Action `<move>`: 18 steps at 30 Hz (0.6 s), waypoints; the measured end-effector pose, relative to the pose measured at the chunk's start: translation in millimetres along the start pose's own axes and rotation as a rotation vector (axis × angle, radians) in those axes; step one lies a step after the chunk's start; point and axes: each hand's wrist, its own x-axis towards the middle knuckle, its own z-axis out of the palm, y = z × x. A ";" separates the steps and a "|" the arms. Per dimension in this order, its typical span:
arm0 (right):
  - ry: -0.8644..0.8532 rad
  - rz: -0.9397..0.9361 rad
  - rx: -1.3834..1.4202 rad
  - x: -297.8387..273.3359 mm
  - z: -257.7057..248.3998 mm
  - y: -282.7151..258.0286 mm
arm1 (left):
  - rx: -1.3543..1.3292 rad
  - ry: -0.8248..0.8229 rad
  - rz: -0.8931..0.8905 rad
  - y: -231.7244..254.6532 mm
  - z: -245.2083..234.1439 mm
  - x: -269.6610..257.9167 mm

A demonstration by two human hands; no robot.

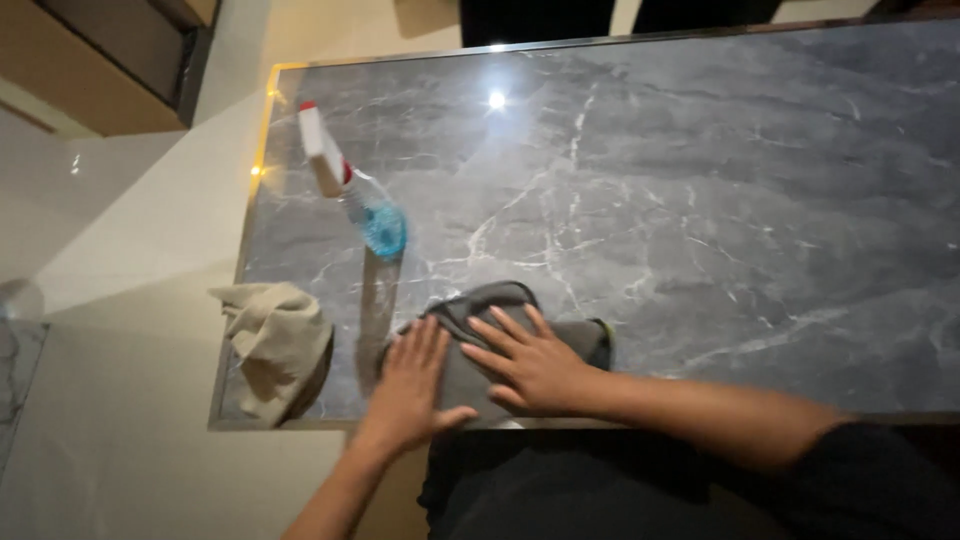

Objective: The person sprays a blue cleaning solution onto a gray marble table and wipes the surface with a gray cloth, then switches to a beige cloth to continue wiping. The person repeatedly wipes different areas of the table, occasionally picking up and setting down the spray bottle.

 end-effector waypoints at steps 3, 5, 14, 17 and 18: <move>0.136 -0.016 -0.143 -65.2 3.6 19.1 | 0.056 -0.005 0.113 50.2 12.5 20.9; 0.158 0.036 -0.205 -106.8 -0.5 32.8 | -0.045 -0.002 0.177 87.6 11.4 42.3; 0.209 0.218 -0.347 -226.3 -14.7 124.8 | -0.096 -0.027 0.459 198.3 16.7 166.2; 0.118 0.486 -0.240 -227.1 -16.4 152.7 | -0.157 0.031 0.444 198.5 37.4 213.9; 0.127 0.480 -0.248 -214.3 -19.5 161.9 | -0.149 0.042 0.443 190.3 40.2 231.7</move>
